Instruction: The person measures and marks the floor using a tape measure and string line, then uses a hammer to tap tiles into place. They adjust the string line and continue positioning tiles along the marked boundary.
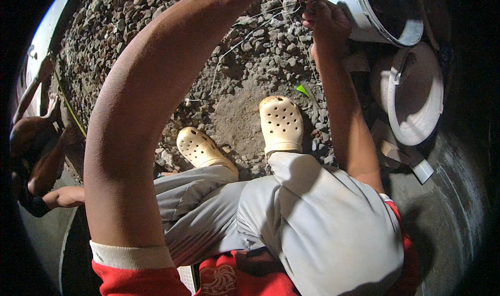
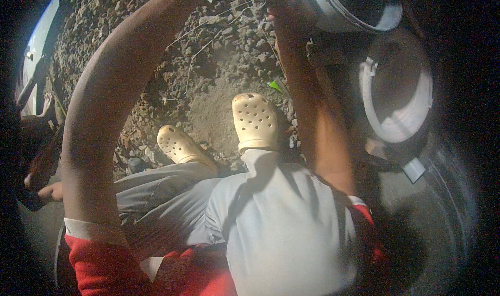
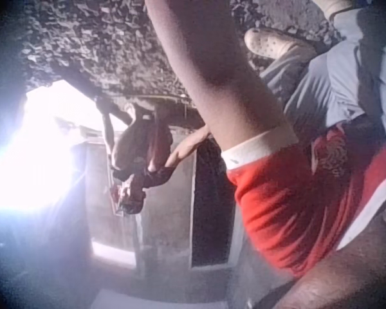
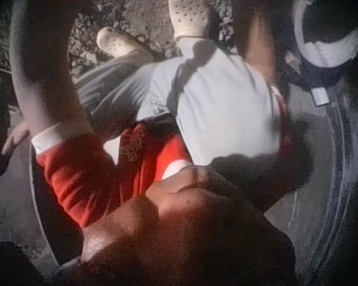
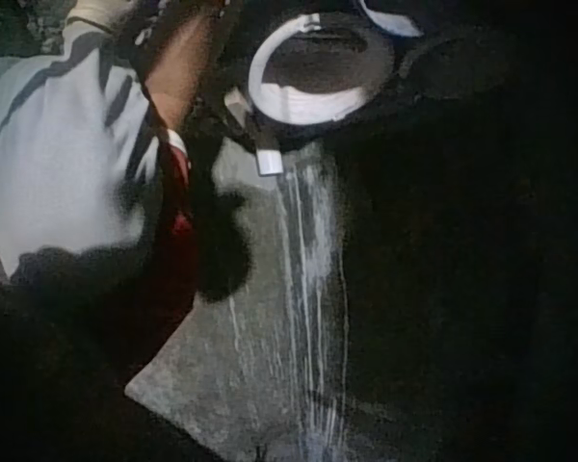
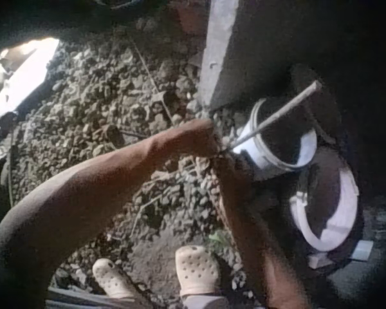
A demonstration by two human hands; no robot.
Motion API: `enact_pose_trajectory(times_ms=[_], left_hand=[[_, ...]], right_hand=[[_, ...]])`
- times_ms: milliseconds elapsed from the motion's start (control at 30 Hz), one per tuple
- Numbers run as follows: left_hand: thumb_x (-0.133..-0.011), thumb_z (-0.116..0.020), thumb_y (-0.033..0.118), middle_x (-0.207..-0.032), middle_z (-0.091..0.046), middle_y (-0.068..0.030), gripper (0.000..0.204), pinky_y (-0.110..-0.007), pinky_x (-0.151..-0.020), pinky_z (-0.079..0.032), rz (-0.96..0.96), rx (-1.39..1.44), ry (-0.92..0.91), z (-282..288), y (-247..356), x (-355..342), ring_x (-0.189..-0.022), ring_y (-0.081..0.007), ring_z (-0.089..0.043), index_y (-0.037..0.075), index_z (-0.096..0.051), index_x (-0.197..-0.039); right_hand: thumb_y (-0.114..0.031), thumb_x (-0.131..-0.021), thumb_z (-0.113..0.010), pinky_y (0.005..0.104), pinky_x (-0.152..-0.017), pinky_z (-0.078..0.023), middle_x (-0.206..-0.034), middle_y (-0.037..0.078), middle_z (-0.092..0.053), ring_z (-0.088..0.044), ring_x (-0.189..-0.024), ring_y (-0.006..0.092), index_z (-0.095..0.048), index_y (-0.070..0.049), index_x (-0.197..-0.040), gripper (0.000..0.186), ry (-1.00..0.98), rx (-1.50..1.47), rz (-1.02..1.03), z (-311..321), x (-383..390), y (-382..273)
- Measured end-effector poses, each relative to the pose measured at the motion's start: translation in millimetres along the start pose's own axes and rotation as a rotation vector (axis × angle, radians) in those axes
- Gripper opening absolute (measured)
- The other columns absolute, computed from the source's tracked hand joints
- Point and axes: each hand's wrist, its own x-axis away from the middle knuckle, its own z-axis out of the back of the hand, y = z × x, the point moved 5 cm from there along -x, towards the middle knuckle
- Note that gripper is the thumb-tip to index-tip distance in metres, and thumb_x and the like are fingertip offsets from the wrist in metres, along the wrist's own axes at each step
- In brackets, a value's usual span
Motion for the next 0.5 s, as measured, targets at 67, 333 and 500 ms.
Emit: enact_pose_trajectory(times_ms=[67, 333, 500], left_hand=[[-0.081, -0.066, 0.015, -0.063, -0.054, -0.0121, 0.017, -0.042, -0.054, -0.041, -0.3, -0.221, 0.018, 3, 18, 0, -0.055, -0.0244, -0.049, 0.004, -0.064, -0.069], [-0.08, -0.065, 0.015, -0.066, -0.059, -0.0127, 0.015, -0.041, -0.057, -0.046, -0.401, -0.384, 0.042, -18, 4, -14, -0.059, -0.0273, -0.054, 0.006, -0.066, -0.069], [-0.08, -0.065, 0.014, -0.067, -0.06, -0.0126, 0.014, -0.041, -0.058, -0.048, -0.367, -0.33, 0.085, -17, 4, -15, -0.059, -0.0294, -0.056, 0.006, -0.067, -0.068]], right_hand=[[-0.011, -0.097, -0.065, 0.0272, -0.053, -0.057, -0.086, 0.011, -0.074, -0.07, -0.066, 0.0155, -0.067, 0.003, -0.105, 0.016, -0.081, -0.193, -0.102, -1, 2, 2], [-0.012, -0.096, -0.069, 0.0251, -0.055, -0.057, -0.091, 0.012, -0.075, -0.071, -0.069, 0.0157, -0.065, 0.001, -0.113, 0.021, -0.214, -0.227, -0.315, 13, 1, 1], [-0.014, -0.096, -0.07, 0.0241, -0.057, -0.057, -0.092, 0.011, -0.076, -0.071, -0.07, 0.0142, -0.068, 0.0, -0.11, 0.02, -0.245, -0.251, -0.279, 11, 5, -5]])
